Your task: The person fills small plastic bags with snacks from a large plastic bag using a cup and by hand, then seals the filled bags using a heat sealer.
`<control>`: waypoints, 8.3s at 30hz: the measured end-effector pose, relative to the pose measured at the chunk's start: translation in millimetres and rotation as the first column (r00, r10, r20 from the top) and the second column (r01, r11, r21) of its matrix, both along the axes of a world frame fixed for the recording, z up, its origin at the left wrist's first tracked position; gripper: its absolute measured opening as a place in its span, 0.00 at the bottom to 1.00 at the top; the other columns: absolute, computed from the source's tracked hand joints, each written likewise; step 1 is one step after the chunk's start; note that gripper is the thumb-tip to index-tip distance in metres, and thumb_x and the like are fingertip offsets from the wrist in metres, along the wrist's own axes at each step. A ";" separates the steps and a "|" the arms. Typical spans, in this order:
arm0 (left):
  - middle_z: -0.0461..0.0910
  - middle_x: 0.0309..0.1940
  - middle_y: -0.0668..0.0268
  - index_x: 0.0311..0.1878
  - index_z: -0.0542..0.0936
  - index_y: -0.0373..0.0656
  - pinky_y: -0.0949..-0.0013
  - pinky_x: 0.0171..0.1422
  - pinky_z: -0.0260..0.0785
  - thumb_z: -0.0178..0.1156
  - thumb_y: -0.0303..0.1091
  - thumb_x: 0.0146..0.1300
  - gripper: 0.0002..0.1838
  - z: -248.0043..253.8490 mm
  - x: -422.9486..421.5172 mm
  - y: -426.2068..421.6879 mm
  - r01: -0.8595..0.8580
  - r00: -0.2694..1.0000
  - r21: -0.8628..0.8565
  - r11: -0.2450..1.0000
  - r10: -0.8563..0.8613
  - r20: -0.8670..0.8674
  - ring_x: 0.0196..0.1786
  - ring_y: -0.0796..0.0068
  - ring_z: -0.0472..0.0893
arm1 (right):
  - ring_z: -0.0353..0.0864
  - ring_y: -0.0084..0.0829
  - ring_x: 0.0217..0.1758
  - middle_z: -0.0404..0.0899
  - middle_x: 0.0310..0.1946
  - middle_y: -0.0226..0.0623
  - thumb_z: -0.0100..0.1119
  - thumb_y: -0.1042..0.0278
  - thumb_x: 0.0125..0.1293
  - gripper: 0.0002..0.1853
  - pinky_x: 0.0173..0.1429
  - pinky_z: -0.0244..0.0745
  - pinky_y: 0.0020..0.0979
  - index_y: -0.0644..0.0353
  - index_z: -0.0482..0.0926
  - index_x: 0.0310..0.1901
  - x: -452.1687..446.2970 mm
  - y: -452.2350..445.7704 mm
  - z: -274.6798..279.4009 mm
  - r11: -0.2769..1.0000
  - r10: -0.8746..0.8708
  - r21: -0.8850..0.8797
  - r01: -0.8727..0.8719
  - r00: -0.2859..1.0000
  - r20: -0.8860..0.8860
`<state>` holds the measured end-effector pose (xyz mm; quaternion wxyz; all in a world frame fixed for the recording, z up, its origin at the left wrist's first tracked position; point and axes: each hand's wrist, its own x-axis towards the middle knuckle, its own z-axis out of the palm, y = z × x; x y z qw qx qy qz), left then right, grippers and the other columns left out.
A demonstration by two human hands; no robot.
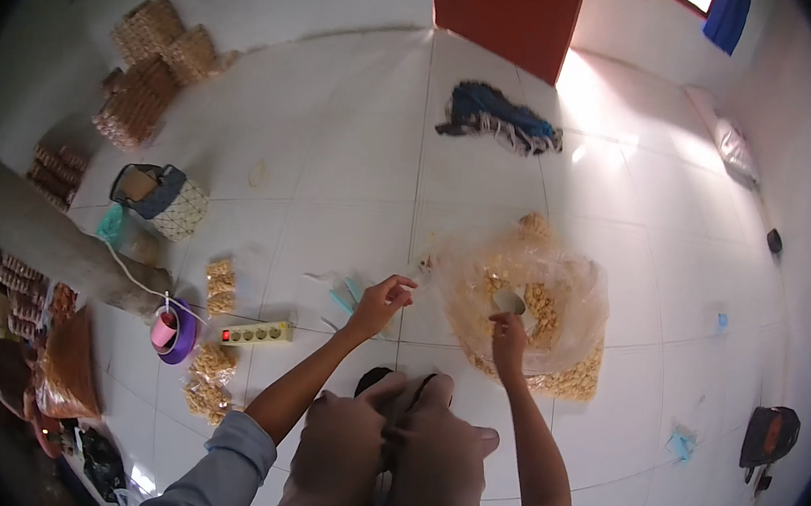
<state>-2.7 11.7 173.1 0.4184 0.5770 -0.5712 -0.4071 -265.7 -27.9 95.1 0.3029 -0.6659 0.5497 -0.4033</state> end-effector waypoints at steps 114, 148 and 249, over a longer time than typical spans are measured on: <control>0.74 0.19 0.72 0.34 0.77 0.41 0.79 0.25 0.57 0.67 0.37 0.52 0.12 165.6 7.5 8.8 0.123 0.989 -0.214 0.969 -0.102 0.108 0.20 0.87 0.65 | 0.80 0.24 0.30 0.81 0.27 0.38 0.56 0.83 0.56 0.10 0.37 0.79 0.24 0.69 0.80 0.41 81.7 10.0 262.3 0.747 0.548 0.127 -0.652 0.713 0.437; 0.76 0.39 0.65 0.53 0.72 0.47 0.65 0.55 0.64 0.71 0.52 0.40 0.36 190.9 36.5 29.8 0.070 0.771 -0.550 0.832 0.304 0.559 0.49 0.75 0.74 | 0.84 0.34 0.31 0.80 0.35 0.44 0.56 0.77 0.61 0.12 0.36 0.81 0.24 0.74 0.76 0.44 39.7 -16.8 241.7 0.823 0.421 0.160 -0.545 0.775 0.472; 0.79 0.44 0.66 0.48 0.64 0.43 0.74 0.35 0.71 0.72 0.35 0.44 0.31 -138.3 -44.3 -31.3 0.268 0.948 0.133 0.954 -0.286 0.139 0.24 0.77 0.77 | 0.68 0.43 0.52 0.73 0.44 0.36 0.57 0.80 0.45 0.22 0.48 0.75 0.36 0.60 0.75 0.47 16.6 -59.5 -66.3 0.910 0.405 0.135 -0.391 0.776 -0.483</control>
